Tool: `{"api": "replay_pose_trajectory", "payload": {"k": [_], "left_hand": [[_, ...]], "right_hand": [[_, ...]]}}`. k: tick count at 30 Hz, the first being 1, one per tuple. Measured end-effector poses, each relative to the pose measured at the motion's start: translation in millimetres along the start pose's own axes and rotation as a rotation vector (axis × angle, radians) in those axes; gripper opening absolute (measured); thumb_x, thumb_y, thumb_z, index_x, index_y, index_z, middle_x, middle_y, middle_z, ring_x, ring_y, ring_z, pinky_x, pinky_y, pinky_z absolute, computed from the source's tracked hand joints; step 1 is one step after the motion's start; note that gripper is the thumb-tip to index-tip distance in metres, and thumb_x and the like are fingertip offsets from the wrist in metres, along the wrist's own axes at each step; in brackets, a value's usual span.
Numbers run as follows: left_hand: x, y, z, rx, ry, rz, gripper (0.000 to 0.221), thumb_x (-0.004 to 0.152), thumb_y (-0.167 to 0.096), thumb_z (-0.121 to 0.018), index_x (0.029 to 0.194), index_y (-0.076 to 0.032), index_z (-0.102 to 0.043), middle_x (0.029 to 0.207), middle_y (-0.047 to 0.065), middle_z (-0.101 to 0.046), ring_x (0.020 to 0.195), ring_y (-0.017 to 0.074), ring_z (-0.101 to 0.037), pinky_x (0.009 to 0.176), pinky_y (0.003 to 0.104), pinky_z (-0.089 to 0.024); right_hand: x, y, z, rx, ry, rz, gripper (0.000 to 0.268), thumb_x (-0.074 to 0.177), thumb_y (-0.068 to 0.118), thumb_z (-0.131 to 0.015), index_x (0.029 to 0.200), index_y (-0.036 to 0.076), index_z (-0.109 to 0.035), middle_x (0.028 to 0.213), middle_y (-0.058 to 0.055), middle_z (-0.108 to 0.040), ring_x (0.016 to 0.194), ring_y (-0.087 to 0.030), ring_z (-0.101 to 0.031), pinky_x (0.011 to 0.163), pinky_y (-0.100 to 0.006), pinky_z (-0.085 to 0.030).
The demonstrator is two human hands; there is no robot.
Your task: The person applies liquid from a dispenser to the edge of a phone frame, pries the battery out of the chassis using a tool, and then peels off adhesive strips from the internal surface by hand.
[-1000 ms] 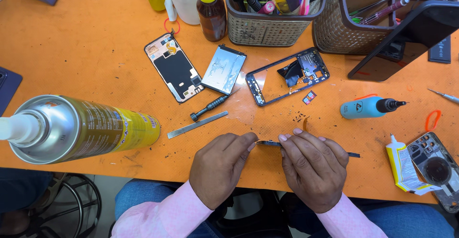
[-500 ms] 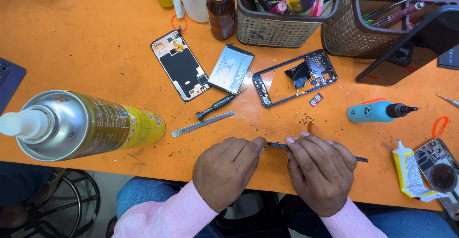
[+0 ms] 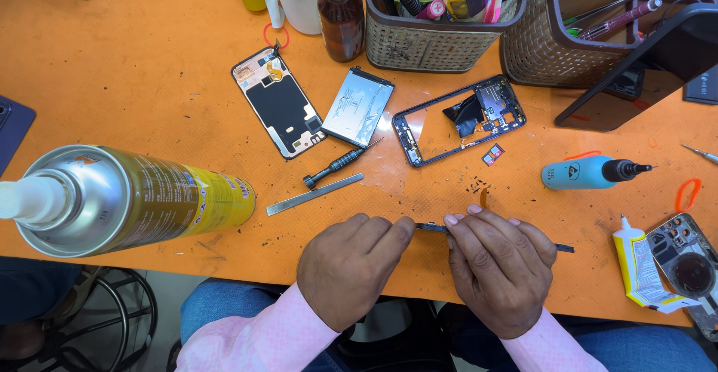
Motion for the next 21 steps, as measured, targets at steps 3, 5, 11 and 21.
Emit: {"api": "replay_pose_trajectory", "payload": {"k": [3, 5, 11, 21], "left_hand": [[-0.2, -3.0, 4.7, 0.138, 0.05, -0.092, 0.036, 0.082, -0.009, -0.068, 0.117, 0.002, -0.068, 0.081, 0.007, -0.06, 0.072, 0.0221, -0.062, 0.059, 0.036, -0.05], [0.9, -4.1, 6.2, 0.151, 0.056, -0.09, 0.035, 0.084, -0.011, -0.066, 0.117, 0.002, -0.067, 0.081, 0.007, -0.058, 0.072, 0.0214, -0.061, 0.06, 0.035, -0.051], [6.3, 1.2, 7.8, -0.039, 0.103, 0.02, 0.027, 0.089, -0.012, -0.064, 0.114, -0.004, -0.067, 0.081, 0.005, -0.06, 0.075, 0.021, -0.063, 0.062, 0.035, -0.052], [14.1, 8.2, 11.6, -0.044, 0.24, 0.013, 0.02, 0.086, -0.013, -0.064, 0.105, -0.007, -0.068, 0.078, 0.005, -0.061, 0.075, 0.0232, -0.065, 0.061, 0.039, -0.052]], "right_hand": [[-0.3, 0.7, 0.5, 0.004, -0.003, 0.004, 0.028, 0.088, 0.009, -0.08, 0.115, 0.013, -0.076, 0.111, -0.001, -0.074, 0.107, -0.017, -0.071, 0.096, -0.035, -0.045], [0.1, 0.2, 0.5, 0.009, -0.005, 0.005, 0.027, 0.089, 0.009, -0.08, 0.114, 0.013, -0.076, 0.111, -0.001, -0.074, 0.108, -0.017, -0.071, 0.096, -0.035, -0.045], [1.3, 0.3, 0.3, 0.012, -0.004, 0.011, 0.026, 0.088, 0.007, -0.08, 0.113, 0.013, -0.076, 0.111, -0.001, -0.074, 0.108, -0.017, -0.071, 0.095, -0.034, -0.045], [1.4, 1.1, 0.0, 0.013, -0.017, 0.02, 0.026, 0.088, 0.007, -0.081, 0.113, 0.013, -0.076, 0.111, -0.001, -0.074, 0.108, -0.017, -0.071, 0.094, -0.034, -0.046]]}}
Point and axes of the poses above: each hand's wrist, its own x-axis towards the middle knuckle, its own z-axis out of the back of the hand, y = z × x, the point moved 1 cm from there along x, towards the middle knuckle
